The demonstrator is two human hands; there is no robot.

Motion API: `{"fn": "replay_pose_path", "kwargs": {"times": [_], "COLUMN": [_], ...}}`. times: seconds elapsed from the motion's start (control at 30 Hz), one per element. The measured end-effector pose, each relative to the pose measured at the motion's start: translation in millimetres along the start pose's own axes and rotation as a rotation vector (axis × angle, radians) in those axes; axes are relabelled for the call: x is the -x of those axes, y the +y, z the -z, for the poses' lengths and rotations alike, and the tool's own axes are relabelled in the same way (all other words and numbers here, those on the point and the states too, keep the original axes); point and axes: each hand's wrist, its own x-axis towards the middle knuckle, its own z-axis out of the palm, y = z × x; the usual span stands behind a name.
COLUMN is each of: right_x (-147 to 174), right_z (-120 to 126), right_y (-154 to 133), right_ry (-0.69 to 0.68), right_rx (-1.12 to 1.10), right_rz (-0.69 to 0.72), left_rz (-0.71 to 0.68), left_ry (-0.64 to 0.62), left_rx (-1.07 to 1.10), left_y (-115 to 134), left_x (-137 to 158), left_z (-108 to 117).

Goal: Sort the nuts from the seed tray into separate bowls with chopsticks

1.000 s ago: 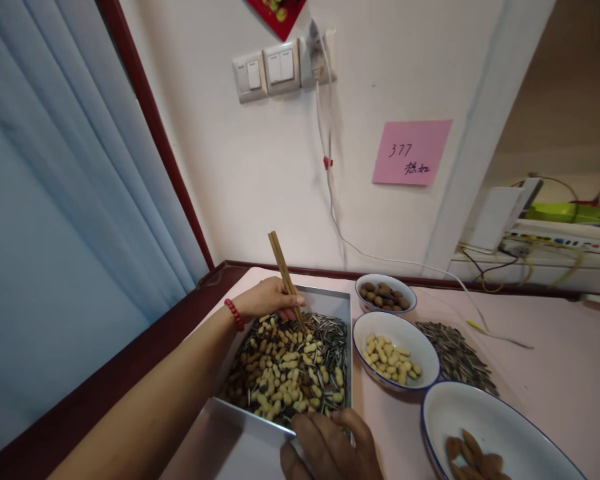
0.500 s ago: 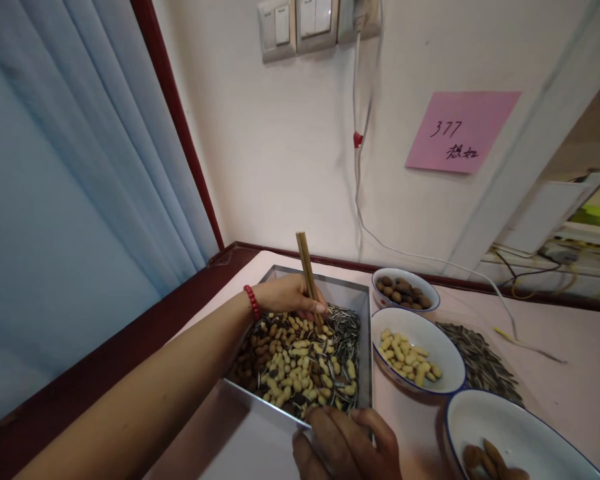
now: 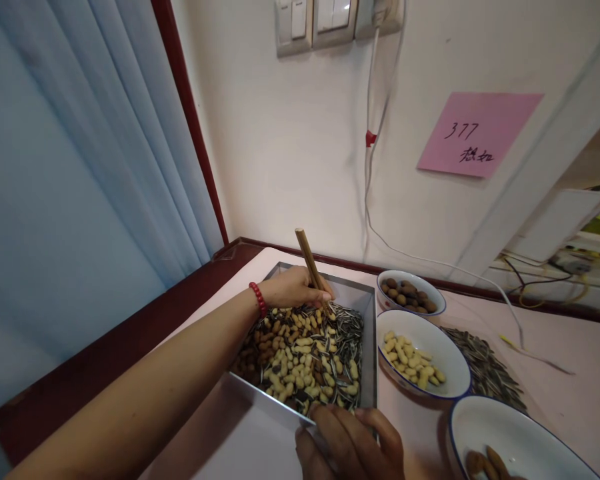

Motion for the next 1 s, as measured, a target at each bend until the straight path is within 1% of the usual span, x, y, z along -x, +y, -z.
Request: {"fn": "replay_pose_path", "kwargs": {"times": [0.13, 0.3, 0.57, 0.7, 0.87, 1.0], "right_x": [0.2, -2.7, -5.1, -0.1, 2.2, 3.9], "right_z": [-0.8, 0.0, -2.6, -4.8, -6.3, -7.5], "right_y": [-0.2, 0.1, 0.2, -2.5, -3.0, -1.9], "right_ry": [0.015, 0.018, 0.038, 0.059, 0.062, 0.083], "right_rx": [0.006, 0.001, 0.008, 0.003, -0.006, 0.003], "right_rz": [0.002, 0.011, 0.025, -0.032, -0.035, -0.028], "left_rz": [0.008, 0.02, -0.081, -0.086, -0.08, -0.091], "left_ry": [0.066, 0.09, -0.012, -0.022, -0.018, -0.046], "left_rx": [-0.014, 0.002, -0.058, -0.06, -0.069, -0.086], "left_y": [0.8, 2.3, -5.2, -7.7, -8.3, -7.6], "left_x": [0.4, 0.8, -1.1, -1.2, -0.6, -0.8], "left_z": [1.2, -0.3, -2.3, -3.3, -4.2, -4.6]}}
